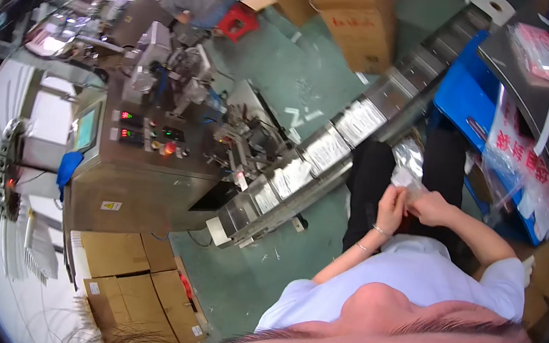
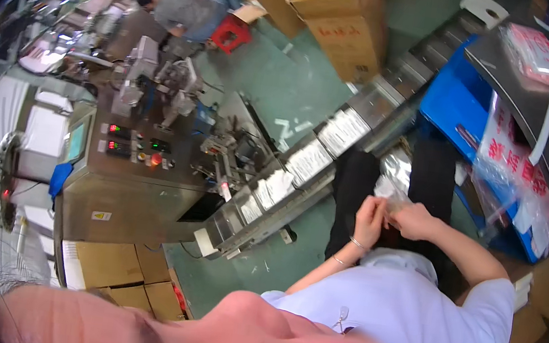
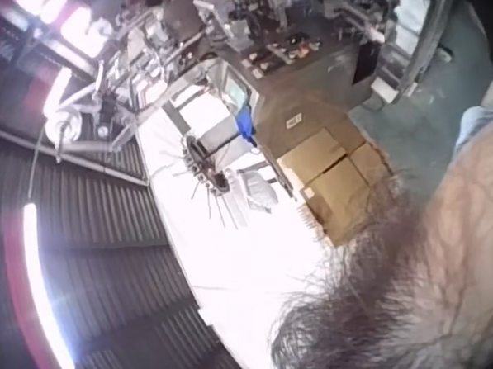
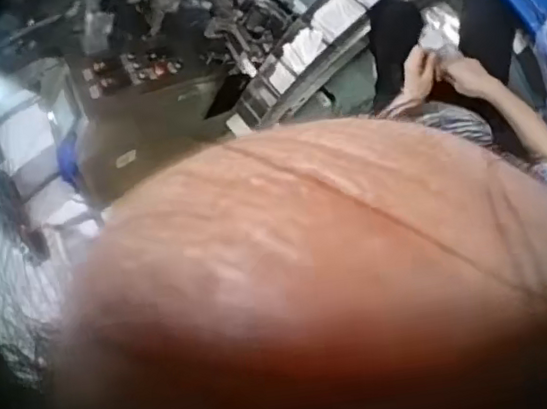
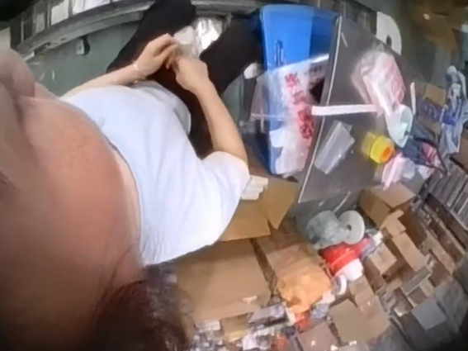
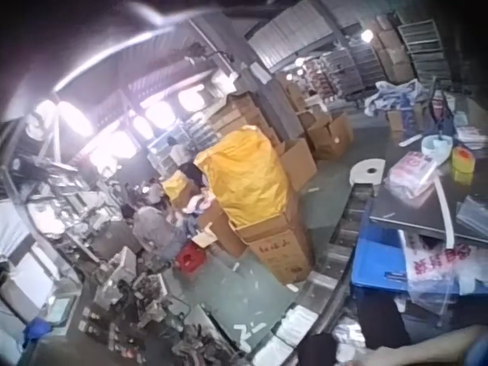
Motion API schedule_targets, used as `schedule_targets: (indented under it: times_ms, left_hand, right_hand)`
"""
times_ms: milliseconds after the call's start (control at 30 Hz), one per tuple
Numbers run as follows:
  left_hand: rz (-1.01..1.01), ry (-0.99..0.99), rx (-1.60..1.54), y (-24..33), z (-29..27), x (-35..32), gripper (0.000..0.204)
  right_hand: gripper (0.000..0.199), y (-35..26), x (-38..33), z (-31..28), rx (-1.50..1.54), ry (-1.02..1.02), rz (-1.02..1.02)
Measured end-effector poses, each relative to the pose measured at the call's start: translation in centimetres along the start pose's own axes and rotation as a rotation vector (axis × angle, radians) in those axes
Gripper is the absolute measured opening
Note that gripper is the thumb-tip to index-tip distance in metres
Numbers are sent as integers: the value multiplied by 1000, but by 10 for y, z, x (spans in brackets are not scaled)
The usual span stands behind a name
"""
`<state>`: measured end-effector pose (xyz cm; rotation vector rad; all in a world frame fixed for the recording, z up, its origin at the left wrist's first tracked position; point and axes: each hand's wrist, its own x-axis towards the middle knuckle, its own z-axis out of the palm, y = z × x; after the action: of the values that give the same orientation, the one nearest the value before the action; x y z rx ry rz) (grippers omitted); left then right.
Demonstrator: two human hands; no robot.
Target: Packaging small white packets or components into individual plastic bags at a factory station.
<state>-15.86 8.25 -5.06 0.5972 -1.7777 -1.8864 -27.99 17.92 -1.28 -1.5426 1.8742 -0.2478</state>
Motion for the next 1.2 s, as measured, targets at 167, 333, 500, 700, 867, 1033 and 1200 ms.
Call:
schedule_targets:
  times_ms: [167,333,500,700,867,1033,1200]
  left_hand:
    - [2,132,110,9,-10,17,11]
    - [80,100,374,-11,-6,41,8]
    - [261,-197,886,5,0,70,11]
    - [171,-164,690,-15,-7,106,11]
    - [27,-166,767,-28,-6,140,11]
    - [4,-192,876,-29,-3,144,10]
    - [-75,-160,735,-33,-4,140,9]
  right_hand:
    - [12,-17,-18,-4,-41,590,-290]
    - [9,-7,-21,24,-257,724,-207]
    - [9,-16,-26,36,-282,766,-239]
    - [10,-15,-25,41,-158,901,-91]
    - [15,4,12,55,-231,976,27]
    - [16,-2,17,64,-222,983,87]
    - [14,-12,14,65,-130,971,104]
